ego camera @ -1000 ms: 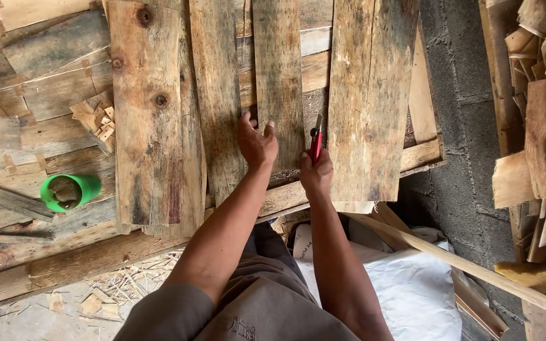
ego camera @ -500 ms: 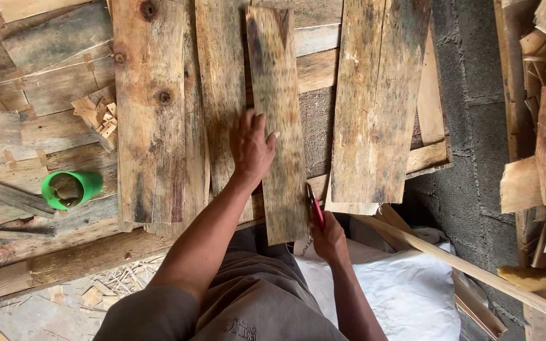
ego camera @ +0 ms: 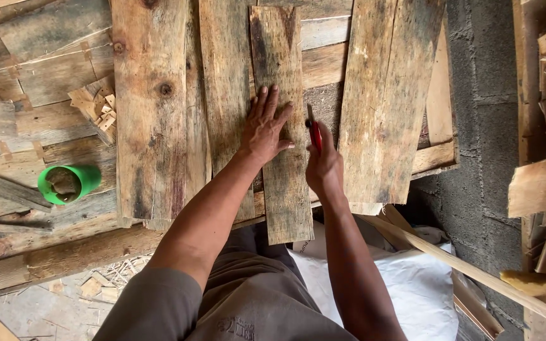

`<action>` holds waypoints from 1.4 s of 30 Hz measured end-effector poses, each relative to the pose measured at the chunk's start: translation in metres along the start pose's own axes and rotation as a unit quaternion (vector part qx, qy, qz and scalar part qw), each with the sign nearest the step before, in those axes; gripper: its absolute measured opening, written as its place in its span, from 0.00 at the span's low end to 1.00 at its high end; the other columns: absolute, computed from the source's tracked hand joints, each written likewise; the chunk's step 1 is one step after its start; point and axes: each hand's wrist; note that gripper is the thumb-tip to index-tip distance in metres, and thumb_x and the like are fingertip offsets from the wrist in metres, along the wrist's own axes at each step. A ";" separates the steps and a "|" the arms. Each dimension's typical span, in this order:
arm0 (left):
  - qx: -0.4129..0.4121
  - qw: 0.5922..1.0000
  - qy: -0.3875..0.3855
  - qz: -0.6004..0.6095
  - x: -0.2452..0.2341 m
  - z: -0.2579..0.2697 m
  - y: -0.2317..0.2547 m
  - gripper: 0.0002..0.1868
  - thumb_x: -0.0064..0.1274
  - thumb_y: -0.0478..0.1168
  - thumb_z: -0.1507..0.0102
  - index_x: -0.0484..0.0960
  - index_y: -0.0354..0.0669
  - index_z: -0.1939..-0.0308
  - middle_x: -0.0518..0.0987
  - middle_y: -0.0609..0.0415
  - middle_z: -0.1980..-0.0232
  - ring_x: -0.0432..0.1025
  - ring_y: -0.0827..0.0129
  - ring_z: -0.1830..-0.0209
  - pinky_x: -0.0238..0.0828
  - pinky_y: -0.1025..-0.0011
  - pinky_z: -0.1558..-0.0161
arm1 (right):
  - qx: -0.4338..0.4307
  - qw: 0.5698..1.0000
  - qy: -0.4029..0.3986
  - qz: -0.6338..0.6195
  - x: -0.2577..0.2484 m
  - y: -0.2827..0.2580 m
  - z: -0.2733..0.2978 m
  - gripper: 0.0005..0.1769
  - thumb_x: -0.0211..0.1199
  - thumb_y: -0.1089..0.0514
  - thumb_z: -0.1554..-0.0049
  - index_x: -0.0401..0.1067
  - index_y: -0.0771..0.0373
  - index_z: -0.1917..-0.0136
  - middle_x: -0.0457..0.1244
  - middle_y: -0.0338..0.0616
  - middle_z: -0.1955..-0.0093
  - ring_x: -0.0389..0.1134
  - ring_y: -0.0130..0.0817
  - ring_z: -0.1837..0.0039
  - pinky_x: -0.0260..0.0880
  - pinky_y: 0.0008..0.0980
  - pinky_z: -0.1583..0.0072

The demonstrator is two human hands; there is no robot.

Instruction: Cutting and trimming wooden planks using a utility knife on a workbench.

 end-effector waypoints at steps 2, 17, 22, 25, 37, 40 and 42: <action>-0.006 1.000 -0.016 -0.013 -0.009 -0.001 0.004 0.63 0.72 0.66 0.52 0.53 0.64 0.19 0.32 0.41 0.16 0.32 0.43 0.15 0.29 0.50 0.19 | -0.060 0.998 0.025 -0.020 0.017 0.006 -0.031 0.25 0.41 0.66 0.31 0.50 0.60 0.21 0.68 0.65 0.37 0.64 0.28 0.75 0.63 0.27 0.78; -0.014 1.000 -0.013 0.007 -0.006 -0.002 0.005 0.65 0.73 0.64 0.55 0.54 0.64 0.19 0.31 0.41 0.16 0.31 0.44 0.16 0.33 0.52 0.19 | 0.024 0.996 -0.015 0.083 0.038 0.000 -0.087 0.33 0.42 0.72 0.36 0.54 0.58 0.20 0.66 0.53 0.32 0.68 0.26 0.67 0.69 0.26 0.74; -0.014 0.999 -0.027 -0.022 -0.013 -0.003 0.009 0.64 0.72 0.63 0.51 0.51 0.62 0.18 0.30 0.40 0.16 0.30 0.42 0.16 0.31 0.49 0.19 | 0.057 0.986 -0.061 0.146 0.033 -0.002 -0.092 0.36 0.41 0.72 0.40 0.53 0.53 0.20 0.64 0.49 0.29 0.52 0.20 0.77 0.60 0.25 0.79; -0.026 0.998 -0.052 0.005 -0.017 -0.005 0.011 0.66 0.71 0.63 0.51 0.48 0.61 0.17 0.29 0.39 0.17 0.29 0.42 0.16 0.30 0.49 0.19 | 0.075 0.982 -0.077 0.154 0.022 -0.021 -0.087 0.31 0.42 0.68 0.34 0.53 0.51 0.20 0.63 0.48 0.28 0.50 0.16 0.78 0.58 0.23 0.79; -0.032 0.997 -0.070 -0.017 -0.022 -0.003 0.013 0.62 0.71 0.62 0.49 0.50 0.59 0.18 0.30 0.41 0.16 0.29 0.43 0.16 0.29 0.49 0.19 | 0.147 0.963 -0.133 0.181 0.011 -0.033 -0.040 0.39 0.44 0.73 0.39 0.53 0.48 0.19 0.69 0.51 0.42 0.53 0.20 0.77 0.59 0.23 0.78; -0.030 0.996 -0.078 -0.030 -0.019 -0.006 0.012 0.62 0.71 0.61 0.49 0.51 0.60 0.18 0.29 0.40 0.16 0.28 0.44 0.16 0.27 0.48 0.20 | 0.129 0.967 -0.119 0.183 0.006 -0.031 -0.027 0.37 0.44 0.72 0.37 0.54 0.49 0.18 0.71 0.52 0.49 0.51 0.23 0.76 0.56 0.25 0.78; -0.024 0.998 -0.062 -0.015 -0.017 -0.005 0.011 0.61 0.71 0.62 0.48 0.52 0.57 0.19 0.29 0.41 0.16 0.28 0.43 0.15 0.27 0.48 0.19 | 0.114 0.973 -0.112 0.169 0.006 -0.026 -0.016 0.36 0.42 0.72 0.37 0.55 0.49 0.19 0.71 0.53 0.53 0.51 0.23 0.77 0.55 0.25 0.79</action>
Point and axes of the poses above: each hand's wrist, its own z-axis away from the middle knuckle, its own x-axis out of the palm, y = z × x
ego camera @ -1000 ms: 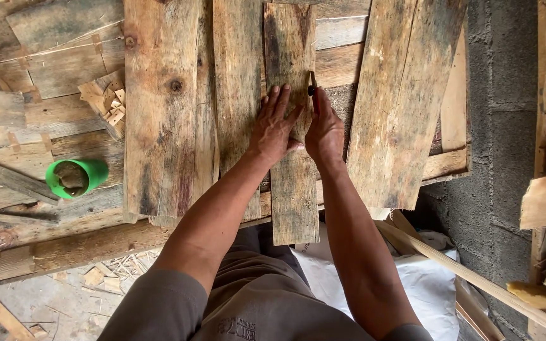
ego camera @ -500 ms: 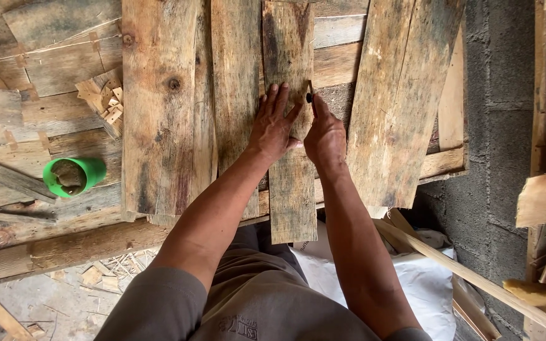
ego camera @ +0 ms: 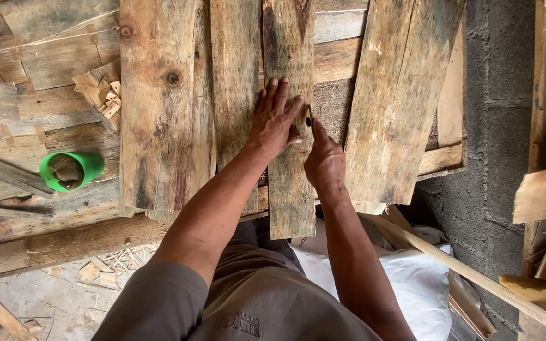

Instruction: Cutting and trimming wooden planks using a utility knife on a workbench.

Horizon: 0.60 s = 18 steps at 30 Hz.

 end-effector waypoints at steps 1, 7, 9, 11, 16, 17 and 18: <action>0.001 1.000 0.000 0.001 -0.001 0.001 0.001 0.61 0.71 0.62 0.48 0.52 0.57 0.19 0.29 0.41 0.16 0.28 0.43 0.15 0.27 0.48 0.19 | 0.001 1.000 0.000 0.001 0.001 0.003 0.005 0.36 0.42 0.72 0.37 0.55 0.49 0.19 0.71 0.53 0.53 0.51 0.23 0.77 0.55 0.25 0.79; -0.004 1.000 0.003 0.029 0.001 0.003 0.002 0.62 0.72 0.60 0.50 0.52 0.62 0.18 0.29 0.42 0.16 0.28 0.45 0.15 0.27 0.50 0.19 | -0.057 0.998 0.035 0.008 0.023 0.032 0.031 0.35 0.43 0.72 0.38 0.58 0.54 0.20 0.70 0.56 0.43 0.51 0.21 0.78 0.54 0.25 0.80; 0.000 1.000 0.029 0.009 0.011 0.000 -0.003 0.61 0.73 0.57 0.49 0.52 0.63 0.18 0.29 0.42 0.16 0.29 0.46 0.15 0.27 0.51 0.19 | -0.098 0.994 0.054 0.011 0.031 0.042 0.039 0.36 0.43 0.73 0.41 0.58 0.57 0.21 0.68 0.58 0.35 0.51 0.20 0.79 0.55 0.24 0.81; 0.013 0.998 0.055 0.006 0.023 0.000 -0.006 0.60 0.74 0.55 0.48 0.53 0.63 0.18 0.29 0.42 0.16 0.29 0.46 0.15 0.27 0.51 0.19 | -0.076 0.996 0.042 0.003 0.029 0.042 0.053 0.35 0.43 0.73 0.40 0.57 0.55 0.21 0.68 0.57 0.36 0.52 0.21 0.79 0.56 0.25 0.80; 0.005 0.999 0.035 0.008 0.007 0.001 -0.003 0.60 0.74 0.54 0.48 0.52 0.61 0.19 0.30 0.43 0.16 0.30 0.45 0.16 0.27 0.50 0.20 | 0.003 1.000 0.000 -0.028 0.028 0.034 0.079 0.34 0.43 0.72 0.37 0.55 0.51 0.20 0.68 0.58 0.37 0.60 0.28 0.74 0.62 0.29 0.77; 0.009 0.999 0.041 0.020 0.007 0.000 -0.004 0.60 0.74 0.55 0.48 0.52 0.61 0.19 0.30 0.42 0.16 0.30 0.45 0.15 0.27 0.50 0.19 | 0.016 0.999 0.006 -0.031 0.034 0.034 0.081 0.35 0.44 0.72 0.37 0.54 0.52 0.19 0.68 0.60 0.38 0.64 0.34 0.70 0.66 0.33 0.73; 0.011 0.998 0.044 0.032 0.009 0.003 -0.005 0.60 0.74 0.56 0.48 0.52 0.60 0.19 0.30 0.41 0.16 0.30 0.45 0.15 0.28 0.51 0.18 | 0.029 0.999 0.010 -0.033 0.041 0.036 0.087 0.36 0.44 0.72 0.37 0.52 0.53 0.18 0.67 0.63 0.40 0.68 0.40 0.65 0.70 0.37 0.70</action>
Point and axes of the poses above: each hand's wrist, its own z-axis away from the middle knuckle, its own x-axis out of the palm, y = z × x
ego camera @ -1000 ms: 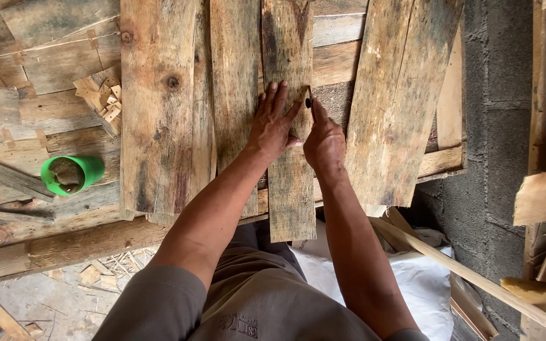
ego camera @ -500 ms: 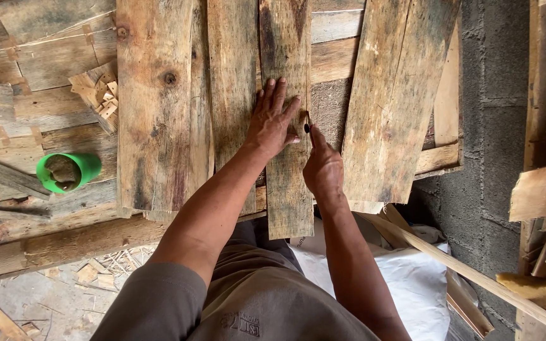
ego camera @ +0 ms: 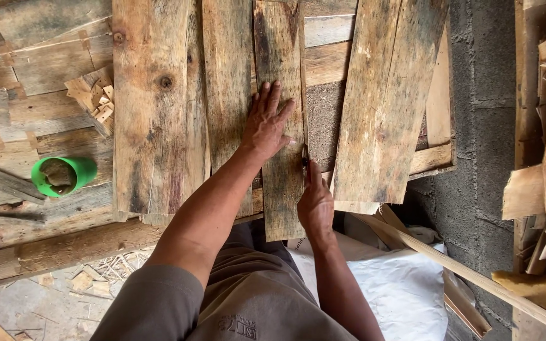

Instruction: Cutting and trimming wooden planks using a utility knife on a workbench.

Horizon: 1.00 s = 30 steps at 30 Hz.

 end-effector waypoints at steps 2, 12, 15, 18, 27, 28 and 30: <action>0.004 1.000 0.005 -0.009 0.003 0.001 -0.001 0.61 0.73 0.56 0.47 0.51 0.60 0.18 0.30 0.41 0.16 0.30 0.45 0.15 0.28 0.51 0.18 | -0.045 0.998 0.049 -0.022 0.007 0.003 0.005 0.37 0.44 0.72 0.38 0.51 0.55 0.18 0.66 0.65 0.38 0.70 0.46 0.60 0.73 0.41 0.65; -0.023 0.995 -0.100 -0.012 -0.043 0.017 0.030 0.60 0.65 0.67 0.46 0.47 0.56 0.20 0.30 0.43 0.17 0.30 0.44 0.16 0.28 0.48 0.19 | -0.081 0.986 0.117 -0.084 -0.006 0.000 -0.051 0.32 0.43 0.70 0.32 0.44 0.56 0.18 0.66 0.61 0.32 0.73 0.44 0.64 0.72 0.36 0.71; 0.007 0.995 -0.079 -0.064 -0.035 0.031 0.040 0.51 0.63 0.58 0.43 0.54 0.52 0.21 0.40 0.37 0.18 0.37 0.40 0.18 0.37 0.47 0.21 | -0.134 0.974 0.146 -0.108 -0.012 -0.014 -0.089 0.30 0.39 0.71 0.31 0.48 0.55 0.18 0.65 0.60 0.31 0.73 0.36 0.61 0.70 0.29 0.74; 0.024 0.962 0.005 -0.270 0.009 0.025 0.034 0.37 0.57 0.39 0.34 0.61 0.51 0.22 0.57 0.40 0.22 0.51 0.46 0.22 0.52 0.51 0.24 | -0.167 0.966 0.165 -0.108 -0.022 -0.033 -0.128 0.27 0.38 0.68 0.30 0.51 0.55 0.20 0.65 0.58 0.29 0.68 0.28 0.65 0.69 0.27 0.76; -0.004 0.997 -0.037 -0.063 -0.050 -0.034 0.021 0.62 0.73 0.52 0.51 0.51 0.39 0.22 0.43 0.36 0.18 0.39 0.45 0.17 0.36 0.52 0.20 | -0.214 0.952 0.175 -0.131 0.002 -0.033 -0.231 0.27 0.41 0.65 0.29 0.52 0.61 0.18 0.64 0.57 0.27 0.73 0.30 0.55 0.81 0.27 0.55; -0.005 0.997 -0.037 -0.063 -0.042 -0.037 0.016 0.62 0.73 0.52 0.51 0.51 0.39 0.22 0.43 0.36 0.18 0.39 0.45 0.17 0.36 0.52 0.20 | -0.214 0.952 0.174 -0.131 -0.012 -0.049 -0.227 0.27 0.41 0.65 0.29 0.52 0.61 0.18 0.64 0.57 0.27 0.73 0.30 0.55 0.81 0.27 0.55; -0.003 0.997 -0.048 -0.057 -0.026 -0.042 0.008 0.72 0.77 0.57 0.54 0.45 0.40 0.19 0.38 0.36 0.17 0.34 0.44 0.16 0.30 0.51 0.19 | -0.131 0.977 0.135 -0.096 -0.040 -0.079 -0.217 0.30 0.42 0.69 0.34 0.54 0.59 0.19 0.64 0.56 0.28 0.76 0.42 0.46 0.83 0.34 0.52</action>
Point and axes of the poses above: each hand's wrist, its own z-axis away from the middle knuckle, its own x-axis out of the palm, y = z × x
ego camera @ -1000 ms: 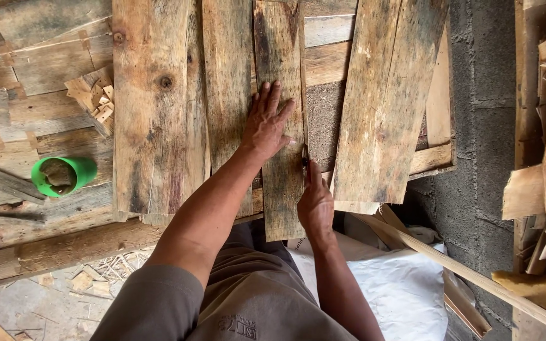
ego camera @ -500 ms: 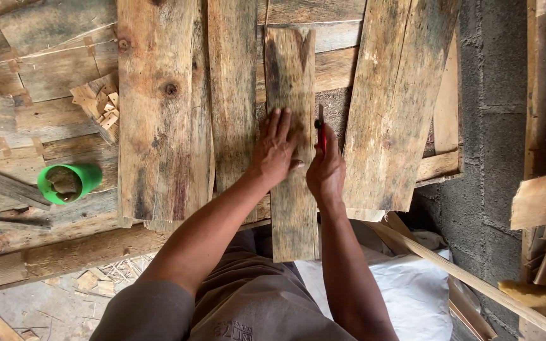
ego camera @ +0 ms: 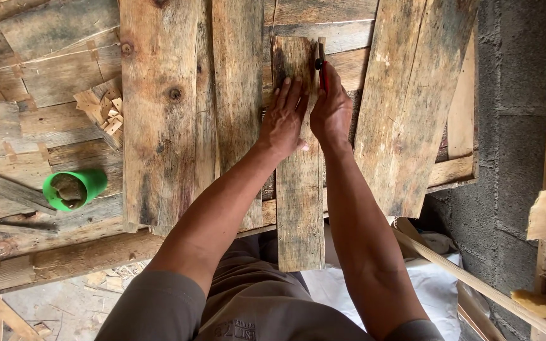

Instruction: Cutting and trimming wooden planks using a utility knife on a workbench.

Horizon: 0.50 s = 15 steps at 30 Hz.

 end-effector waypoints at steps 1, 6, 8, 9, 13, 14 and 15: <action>-0.001 1.000 -0.002 0.001 -0.002 0.002 0.001 0.72 0.77 0.57 0.54 0.45 0.40 0.19 0.38 0.36 0.17 0.34 0.44 0.16 0.30 0.51 0.19 | 0.001 1.000 -0.002 0.000 0.000 -0.002 0.002 0.30 0.42 0.69 0.34 0.54 0.59 0.19 0.64 0.56 0.28 0.76 0.42 0.46 0.83 0.34 0.52; -0.006 1.000 -0.021 -0.011 -0.001 -0.002 0.001 0.72 0.76 0.58 0.54 0.44 0.41 0.19 0.38 0.36 0.16 0.34 0.44 0.16 0.30 0.53 0.19 | -0.010 1.000 0.010 0.018 0.015 0.020 0.000 0.30 0.49 0.69 0.35 0.56 0.58 0.20 0.66 0.56 0.32 0.75 0.47 0.42 0.82 0.38 0.48; -0.008 1.000 -0.024 -0.009 -0.002 -0.001 0.001 0.72 0.76 0.58 0.54 0.44 0.41 0.19 0.38 0.37 0.16 0.34 0.45 0.16 0.30 0.53 0.19 | -0.018 0.999 0.014 0.025 0.014 0.018 0.000 0.31 0.50 0.69 0.35 0.57 0.58 0.20 0.67 0.55 0.32 0.76 0.45 0.43 0.81 0.36 0.49; -0.009 1.000 -0.027 -0.008 -0.002 -0.001 0.001 0.72 0.76 0.59 0.54 0.44 0.41 0.19 0.39 0.37 0.16 0.34 0.45 0.15 0.30 0.54 0.18 | -0.025 0.999 0.018 0.031 0.014 0.017 -0.001 0.31 0.51 0.68 0.36 0.57 0.58 0.20 0.67 0.54 0.32 0.76 0.43 0.44 0.81 0.34 0.50; -0.010 0.999 -0.032 0.004 -0.004 0.000 0.002 0.72 0.76 0.58 0.55 0.45 0.41 0.20 0.38 0.37 0.17 0.33 0.45 0.16 0.29 0.53 0.20 | 0.057 0.997 -0.026 0.048 0.002 -0.008 -0.007 0.33 0.49 0.70 0.36 0.56 0.55 0.20 0.67 0.50 0.32 0.75 0.34 0.52 0.79 0.26 0.60; -0.006 1.000 -0.021 0.003 0.000 0.000 0.000 0.70 0.76 0.57 0.54 0.45 0.39 0.20 0.38 0.37 0.16 0.34 0.45 0.16 0.29 0.54 0.19 | 0.084 0.994 -0.043 0.049 0.003 -0.008 -0.009 0.35 0.47 0.72 0.39 0.55 0.54 0.20 0.65 0.49 0.31 0.73 0.28 0.57 0.76 0.23 0.65; -0.002 1.000 -0.009 0.002 0.005 -0.001 -0.001 0.69 0.76 0.56 0.53 0.46 0.38 0.20 0.38 0.37 0.16 0.34 0.46 0.15 0.29 0.55 0.18 | 0.111 0.991 -0.060 0.051 0.004 -0.008 -0.012 0.37 0.45 0.74 0.41 0.54 0.53 0.20 0.64 0.47 0.30 0.72 0.22 0.61 0.73 0.21 0.71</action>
Point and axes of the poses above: each hand's wrist, its own z-axis away from the middle knuckle, its own x-axis out of the palm, y = z × x
